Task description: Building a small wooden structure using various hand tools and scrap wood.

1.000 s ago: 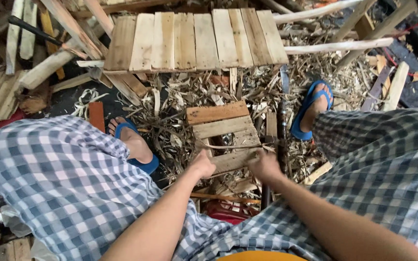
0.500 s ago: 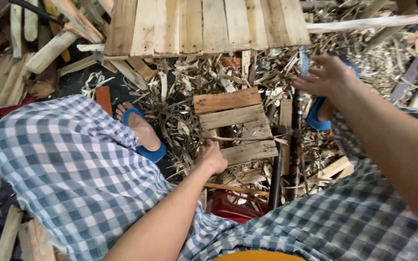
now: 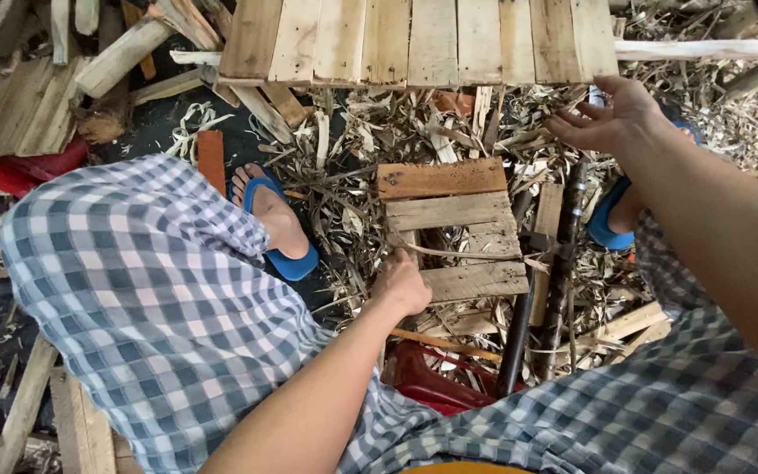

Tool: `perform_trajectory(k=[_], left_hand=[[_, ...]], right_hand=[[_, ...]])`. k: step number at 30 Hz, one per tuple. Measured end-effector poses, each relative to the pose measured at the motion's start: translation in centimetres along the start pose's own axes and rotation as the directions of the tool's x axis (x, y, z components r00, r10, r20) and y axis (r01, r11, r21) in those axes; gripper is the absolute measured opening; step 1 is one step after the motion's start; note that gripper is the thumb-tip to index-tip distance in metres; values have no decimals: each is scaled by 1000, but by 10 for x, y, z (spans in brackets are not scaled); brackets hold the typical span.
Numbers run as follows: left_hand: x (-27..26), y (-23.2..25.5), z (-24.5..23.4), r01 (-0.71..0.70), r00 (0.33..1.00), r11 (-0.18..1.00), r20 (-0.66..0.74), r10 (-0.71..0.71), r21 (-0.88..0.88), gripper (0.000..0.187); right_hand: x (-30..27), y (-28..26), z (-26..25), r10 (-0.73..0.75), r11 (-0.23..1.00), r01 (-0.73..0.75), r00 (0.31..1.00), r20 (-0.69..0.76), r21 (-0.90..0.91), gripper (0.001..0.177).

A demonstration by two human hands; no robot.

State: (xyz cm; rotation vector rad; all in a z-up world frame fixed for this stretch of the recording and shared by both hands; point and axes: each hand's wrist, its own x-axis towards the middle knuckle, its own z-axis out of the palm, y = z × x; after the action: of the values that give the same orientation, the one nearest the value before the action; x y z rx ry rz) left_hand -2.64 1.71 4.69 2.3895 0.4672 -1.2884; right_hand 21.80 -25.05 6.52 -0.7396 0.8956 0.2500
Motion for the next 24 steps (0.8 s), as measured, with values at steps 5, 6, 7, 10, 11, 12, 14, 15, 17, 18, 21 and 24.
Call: perform_trajectory(k=[5,6,7,10,11,12,14,15,17,18,21,24], left_hand=[[19,-2,6,-37,998,993,-56,30,-116,79],[14,-4,5,-41,998,993,-56,35,-113,79],[9,-6,5,-99,991,978,-112,79,-181,80],[-6,-6,3,-169,978,958,-161,134,-231,83],[-12,-6,1,-173,978,959,-153,141,-226,83],[1,-10,8,-176,978,960,-150,146,-216,83],[26,-17,20,-160,977,975,-164,134,-153,81],[22,-16,19,-161,977,977,-160,138,-142,81],[14,-13,16,-157,977,973,-170,128,-171,77],[6,-11,13,-157,977,974,-167,130,-161,77],[-7,-7,7,-154,978,964,-173,117,-215,78],[-3,-9,10,-144,983,980,-130,126,-141,79]], right_hand=[[-3,11,-14,64,981,-63,998,-2,-184,60],[19,13,-37,60,982,-60,998,-3,-181,60],[40,15,-61,60,973,-48,997,47,-227,56],[66,36,-113,53,945,-69,997,-57,-320,46],[68,46,-126,43,922,-118,977,-207,-368,37],[72,56,-145,42,926,-117,977,-210,-359,37],[79,75,-182,94,896,-208,952,-291,-392,34],[52,86,-181,96,900,-209,951,-295,-381,34],[0,108,-176,104,835,-348,860,-500,-426,13],[8,119,-195,109,839,-350,858,-502,-416,13],[37,150,-247,17,764,-243,934,-358,-598,26],[54,171,-280,14,680,-145,983,-186,-719,14]])
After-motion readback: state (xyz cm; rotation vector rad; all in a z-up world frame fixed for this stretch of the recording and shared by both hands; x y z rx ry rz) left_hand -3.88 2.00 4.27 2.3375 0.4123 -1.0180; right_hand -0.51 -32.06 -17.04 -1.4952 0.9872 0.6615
